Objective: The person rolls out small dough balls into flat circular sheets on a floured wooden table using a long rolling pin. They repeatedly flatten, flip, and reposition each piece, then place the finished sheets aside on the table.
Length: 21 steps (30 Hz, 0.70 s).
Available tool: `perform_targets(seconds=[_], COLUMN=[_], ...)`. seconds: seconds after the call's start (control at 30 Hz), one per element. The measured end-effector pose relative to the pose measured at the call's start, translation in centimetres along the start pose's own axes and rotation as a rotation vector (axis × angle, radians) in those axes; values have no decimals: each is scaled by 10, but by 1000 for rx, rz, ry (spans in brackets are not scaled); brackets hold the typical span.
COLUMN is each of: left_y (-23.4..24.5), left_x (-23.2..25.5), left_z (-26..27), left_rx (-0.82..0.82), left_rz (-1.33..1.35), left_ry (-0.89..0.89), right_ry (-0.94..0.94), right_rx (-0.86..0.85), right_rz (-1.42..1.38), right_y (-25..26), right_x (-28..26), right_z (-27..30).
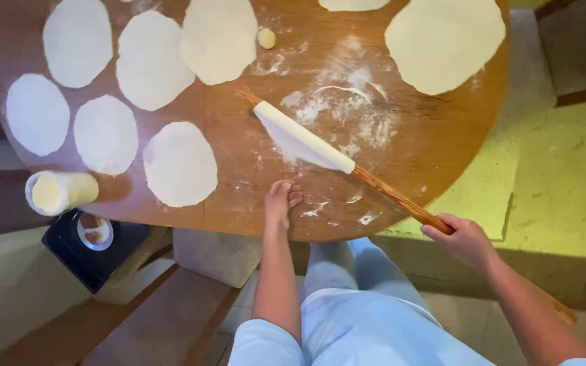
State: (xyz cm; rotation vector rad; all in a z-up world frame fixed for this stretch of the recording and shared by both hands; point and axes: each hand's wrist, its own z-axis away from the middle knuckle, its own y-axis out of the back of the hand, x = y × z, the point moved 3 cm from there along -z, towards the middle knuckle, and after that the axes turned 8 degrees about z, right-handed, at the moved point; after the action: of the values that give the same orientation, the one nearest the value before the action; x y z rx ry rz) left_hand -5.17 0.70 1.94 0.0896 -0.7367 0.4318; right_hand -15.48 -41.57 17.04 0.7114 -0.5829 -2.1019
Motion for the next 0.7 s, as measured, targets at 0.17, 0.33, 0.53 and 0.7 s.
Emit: perform_targets(seconds=[0.17,0.33,0.53,0.7], left_y=[35,42,59,95], left_x=[29,75,100,82], left_z=[-25,-52,-113,-191], left_rx=[3,-25,-12,-53], left_rz=[84,101,195,387], left_ry=[-59,-78,-43,70], right_ry=[-70,11,396,407], right_rx=[-56,141,554,576], right_rz=[-120,34,250,251], right_y=[2,2,-77,-138], right_x=[-61,-109,-131,-172], right_z=[-11,-36,-111,-119])
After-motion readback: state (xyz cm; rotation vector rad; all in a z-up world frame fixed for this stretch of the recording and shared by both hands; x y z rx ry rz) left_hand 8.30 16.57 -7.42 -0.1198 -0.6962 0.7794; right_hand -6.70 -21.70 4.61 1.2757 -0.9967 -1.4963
